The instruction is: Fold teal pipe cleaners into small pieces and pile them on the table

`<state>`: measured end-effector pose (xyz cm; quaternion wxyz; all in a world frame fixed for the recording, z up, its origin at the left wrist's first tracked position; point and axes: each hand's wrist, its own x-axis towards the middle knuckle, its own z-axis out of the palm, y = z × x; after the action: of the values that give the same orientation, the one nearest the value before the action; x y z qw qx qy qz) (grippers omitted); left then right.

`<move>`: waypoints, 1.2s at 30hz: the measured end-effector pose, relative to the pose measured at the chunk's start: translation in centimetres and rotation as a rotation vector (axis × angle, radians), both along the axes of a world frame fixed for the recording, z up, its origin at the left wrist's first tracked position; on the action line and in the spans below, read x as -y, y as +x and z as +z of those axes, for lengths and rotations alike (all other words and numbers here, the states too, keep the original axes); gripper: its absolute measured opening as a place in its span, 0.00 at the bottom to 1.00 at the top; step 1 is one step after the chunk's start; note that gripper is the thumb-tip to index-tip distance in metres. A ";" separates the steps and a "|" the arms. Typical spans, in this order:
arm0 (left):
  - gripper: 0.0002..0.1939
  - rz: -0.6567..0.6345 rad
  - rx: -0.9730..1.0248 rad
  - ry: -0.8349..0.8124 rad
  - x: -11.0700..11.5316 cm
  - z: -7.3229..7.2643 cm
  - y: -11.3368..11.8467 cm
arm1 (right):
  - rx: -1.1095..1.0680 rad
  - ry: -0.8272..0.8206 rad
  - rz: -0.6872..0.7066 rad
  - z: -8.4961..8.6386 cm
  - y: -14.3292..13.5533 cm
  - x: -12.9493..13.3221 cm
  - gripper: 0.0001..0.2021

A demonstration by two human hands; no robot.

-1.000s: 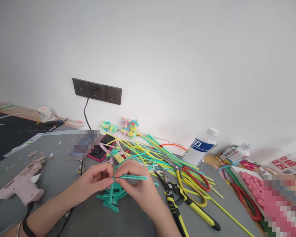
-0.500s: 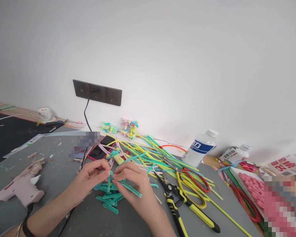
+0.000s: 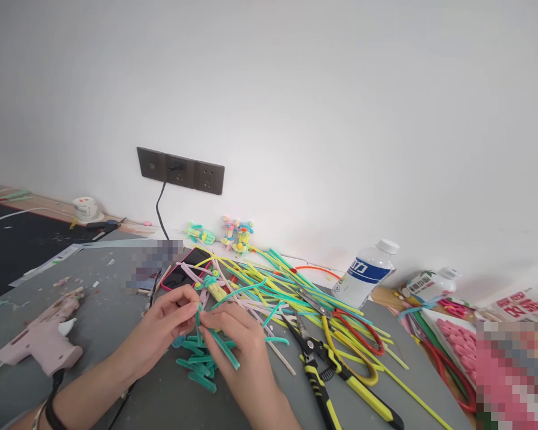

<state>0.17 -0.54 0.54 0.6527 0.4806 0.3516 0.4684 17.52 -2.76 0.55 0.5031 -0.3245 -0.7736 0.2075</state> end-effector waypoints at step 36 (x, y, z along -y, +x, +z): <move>0.08 0.160 -0.100 0.240 -0.4 -0.2 -0.7 | -0.735 -0.795 0.393 -0.1 0.9 -1.3 0.10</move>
<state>-0.48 -0.17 0.31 0.5329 0.5484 0.3622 0.5330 18.45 -1.46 0.44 0.5304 -0.2455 -0.4563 0.6709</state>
